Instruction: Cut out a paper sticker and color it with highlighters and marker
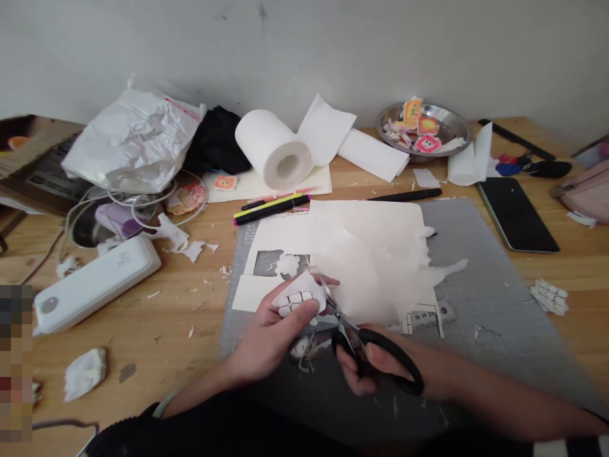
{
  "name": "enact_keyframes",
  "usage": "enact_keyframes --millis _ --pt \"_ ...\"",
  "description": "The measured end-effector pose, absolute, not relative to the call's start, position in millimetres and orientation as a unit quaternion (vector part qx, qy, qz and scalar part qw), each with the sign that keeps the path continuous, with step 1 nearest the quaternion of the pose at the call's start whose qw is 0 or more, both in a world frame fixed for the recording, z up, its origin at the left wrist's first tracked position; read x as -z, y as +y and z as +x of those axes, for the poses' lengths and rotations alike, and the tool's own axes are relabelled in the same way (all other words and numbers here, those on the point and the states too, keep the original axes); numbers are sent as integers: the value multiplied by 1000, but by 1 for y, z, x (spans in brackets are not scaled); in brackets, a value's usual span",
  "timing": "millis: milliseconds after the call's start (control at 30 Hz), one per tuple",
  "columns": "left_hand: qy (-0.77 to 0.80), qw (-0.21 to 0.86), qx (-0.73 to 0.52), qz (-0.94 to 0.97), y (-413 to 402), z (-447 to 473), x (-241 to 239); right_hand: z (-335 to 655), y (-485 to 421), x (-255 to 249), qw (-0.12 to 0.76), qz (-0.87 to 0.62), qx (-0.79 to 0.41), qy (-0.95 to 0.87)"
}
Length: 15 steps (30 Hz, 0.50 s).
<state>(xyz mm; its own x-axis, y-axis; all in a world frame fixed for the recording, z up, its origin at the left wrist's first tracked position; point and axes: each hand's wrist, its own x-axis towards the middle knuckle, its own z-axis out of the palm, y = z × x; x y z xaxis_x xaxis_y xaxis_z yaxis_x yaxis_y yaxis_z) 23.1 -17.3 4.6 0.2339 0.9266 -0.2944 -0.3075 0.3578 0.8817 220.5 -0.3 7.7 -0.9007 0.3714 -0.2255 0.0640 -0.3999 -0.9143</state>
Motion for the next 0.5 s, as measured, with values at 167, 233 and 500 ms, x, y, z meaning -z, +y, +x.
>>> enact_keyframes --millis 167,233,500 --pt "446 706 -438 333 -19 24 -5 222 0 -8 101 -186 -816 -538" --pt "469 698 -424 336 -20 24 -4 221 0 -7 105 -181 -819 -534" --pt "492 658 -401 405 -18 23 -8 221 3 -10 87 -193 -792 -572"
